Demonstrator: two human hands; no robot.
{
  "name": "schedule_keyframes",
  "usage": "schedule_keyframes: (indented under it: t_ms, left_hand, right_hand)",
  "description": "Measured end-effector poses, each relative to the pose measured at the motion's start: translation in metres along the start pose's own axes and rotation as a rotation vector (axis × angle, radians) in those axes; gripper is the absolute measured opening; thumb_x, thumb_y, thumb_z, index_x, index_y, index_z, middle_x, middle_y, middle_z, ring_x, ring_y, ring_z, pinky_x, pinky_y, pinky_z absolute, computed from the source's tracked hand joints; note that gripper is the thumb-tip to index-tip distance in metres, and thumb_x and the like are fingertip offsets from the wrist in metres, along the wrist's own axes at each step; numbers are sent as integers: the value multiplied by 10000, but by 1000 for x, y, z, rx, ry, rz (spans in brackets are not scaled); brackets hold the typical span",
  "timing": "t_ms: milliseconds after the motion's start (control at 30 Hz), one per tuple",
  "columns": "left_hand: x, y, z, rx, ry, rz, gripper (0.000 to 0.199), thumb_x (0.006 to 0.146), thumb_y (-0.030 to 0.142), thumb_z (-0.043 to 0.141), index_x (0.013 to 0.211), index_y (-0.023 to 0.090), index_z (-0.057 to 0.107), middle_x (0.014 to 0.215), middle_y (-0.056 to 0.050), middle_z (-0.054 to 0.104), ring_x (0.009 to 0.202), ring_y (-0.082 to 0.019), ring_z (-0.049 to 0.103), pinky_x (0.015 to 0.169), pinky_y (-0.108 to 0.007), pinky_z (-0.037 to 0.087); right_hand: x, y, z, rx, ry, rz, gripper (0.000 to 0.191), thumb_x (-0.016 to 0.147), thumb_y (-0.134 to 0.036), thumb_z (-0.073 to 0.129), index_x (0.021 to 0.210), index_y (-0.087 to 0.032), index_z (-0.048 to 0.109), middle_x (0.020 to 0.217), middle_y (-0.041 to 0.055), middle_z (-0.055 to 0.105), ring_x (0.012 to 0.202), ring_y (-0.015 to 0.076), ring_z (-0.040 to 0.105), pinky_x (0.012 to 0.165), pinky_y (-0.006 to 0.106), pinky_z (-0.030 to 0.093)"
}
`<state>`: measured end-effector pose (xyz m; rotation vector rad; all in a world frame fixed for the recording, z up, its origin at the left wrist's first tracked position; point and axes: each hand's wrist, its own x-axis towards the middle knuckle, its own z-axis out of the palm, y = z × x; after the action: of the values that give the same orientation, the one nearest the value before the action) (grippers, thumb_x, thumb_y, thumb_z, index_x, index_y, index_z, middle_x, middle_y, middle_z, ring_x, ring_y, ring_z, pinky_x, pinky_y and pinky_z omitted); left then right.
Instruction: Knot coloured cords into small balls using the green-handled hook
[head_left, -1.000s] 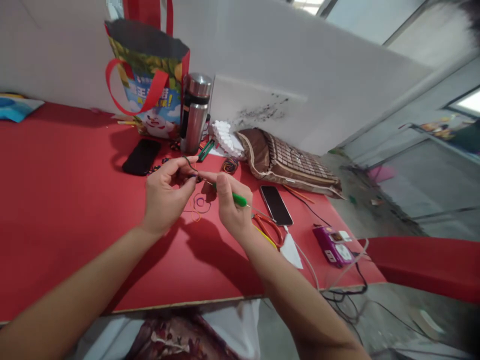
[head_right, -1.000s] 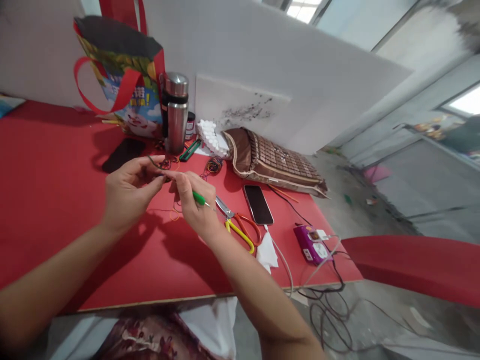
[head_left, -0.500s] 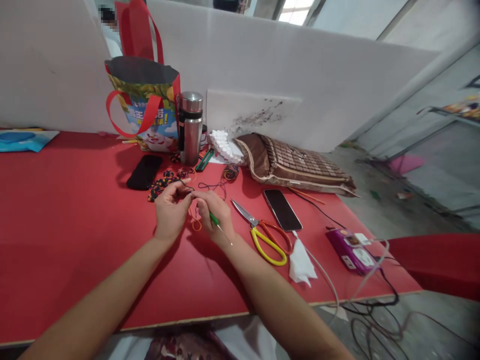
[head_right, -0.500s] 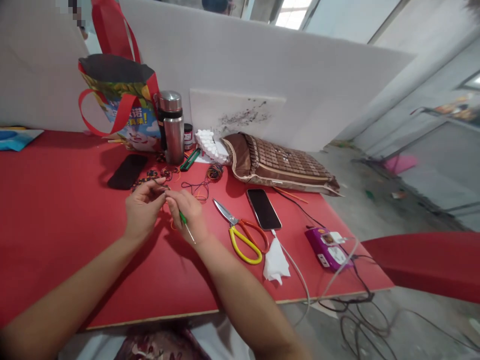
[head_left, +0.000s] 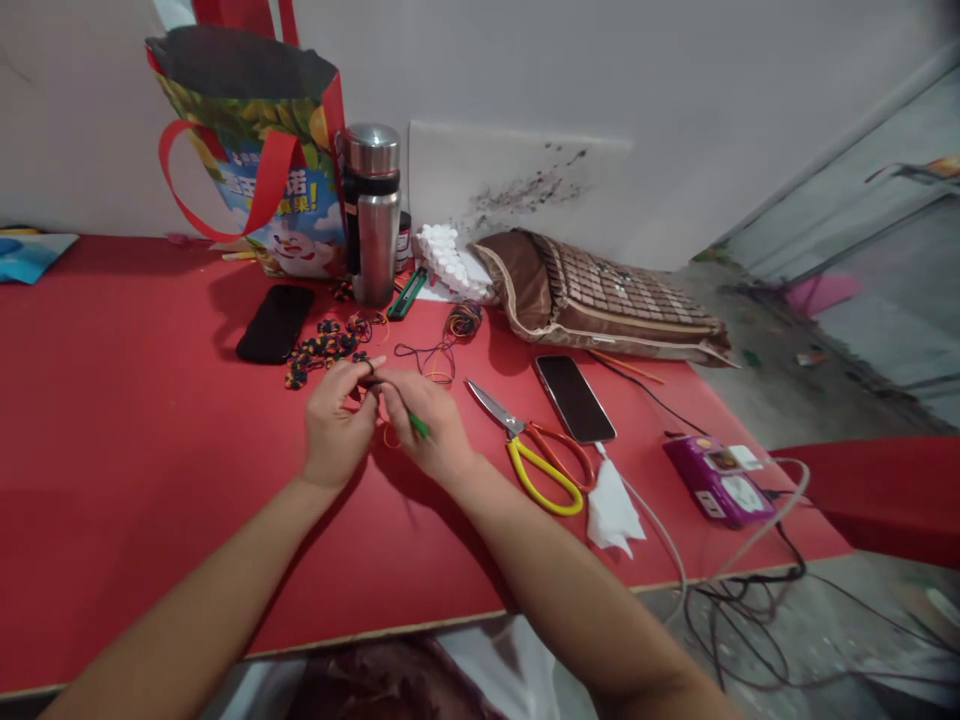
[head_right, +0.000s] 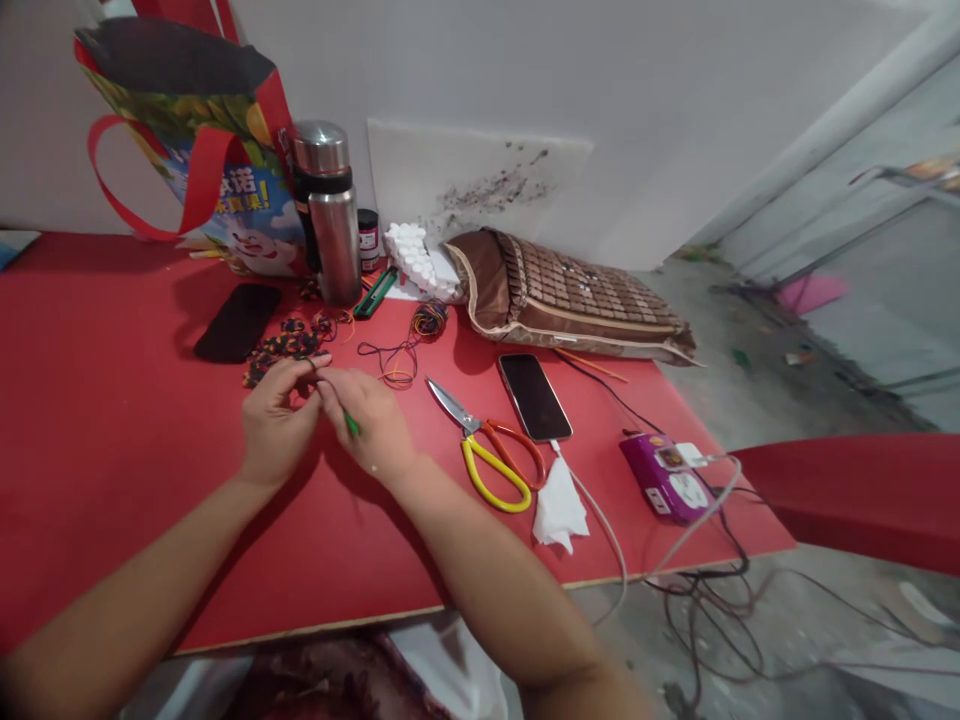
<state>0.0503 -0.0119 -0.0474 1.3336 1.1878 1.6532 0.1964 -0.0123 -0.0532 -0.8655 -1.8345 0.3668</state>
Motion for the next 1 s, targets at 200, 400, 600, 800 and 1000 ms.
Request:
schedule_keyframes:
  t_ms: [200, 400, 600, 800, 1000]
  left_hand:
    - [0, 2, 4, -112, 16, -116, 332, 732, 212, 901, 1063, 211, 874, 947, -31, 789, 876, -185, 714, 883, -343, 603]
    - [1, 5, 10, -311, 53, -272, 447, 664, 290, 981, 1061, 191, 800, 944, -43, 778, 906, -179, 734, 859, -314, 634]
    - [2, 9, 9, -380, 42, -341, 438, 633, 235, 981, 1028, 188, 797, 931, -32, 764, 891, -163, 730, 868, -303, 621]
    - [3, 18, 8, -415, 40, -404, 475, 593, 161, 982, 1034, 165, 805, 832, 4, 743, 803, -131, 710, 824, -267, 606]
    - [3, 24, 8, -470, 22, -456, 427, 578, 115, 969, 978, 179, 837, 797, 13, 751, 774, -123, 710, 796, -251, 601]
  right_hand:
    - [-4, -2, 1, 25, 82, 32, 363, 1187, -371, 466, 1226, -184, 775, 1023, 97, 841, 873, 164, 762, 843, 316, 636]
    - [-4, -14, 2, 193, 167, 161, 413, 1174, -475, 491, 1075, -204, 786, 913, 42, 785, 764, 125, 690, 742, 287, 598]
    - [-3, -17, -1, 350, 216, 319, 437, 1148, -563, 529, 1044, -216, 773, 842, 7, 759, 699, 101, 687, 664, 249, 587]
    - [-2, -21, -5, 429, 239, 371, 457, 1118, -604, 582, 947, -219, 758, 788, -7, 740, 652, 89, 659, 628, 230, 569]
    - [3, -24, -7, 516, 277, 523, 507, 1042, -687, 660, 842, -225, 719, 697, -10, 718, 596, 110, 651, 576, 247, 563]
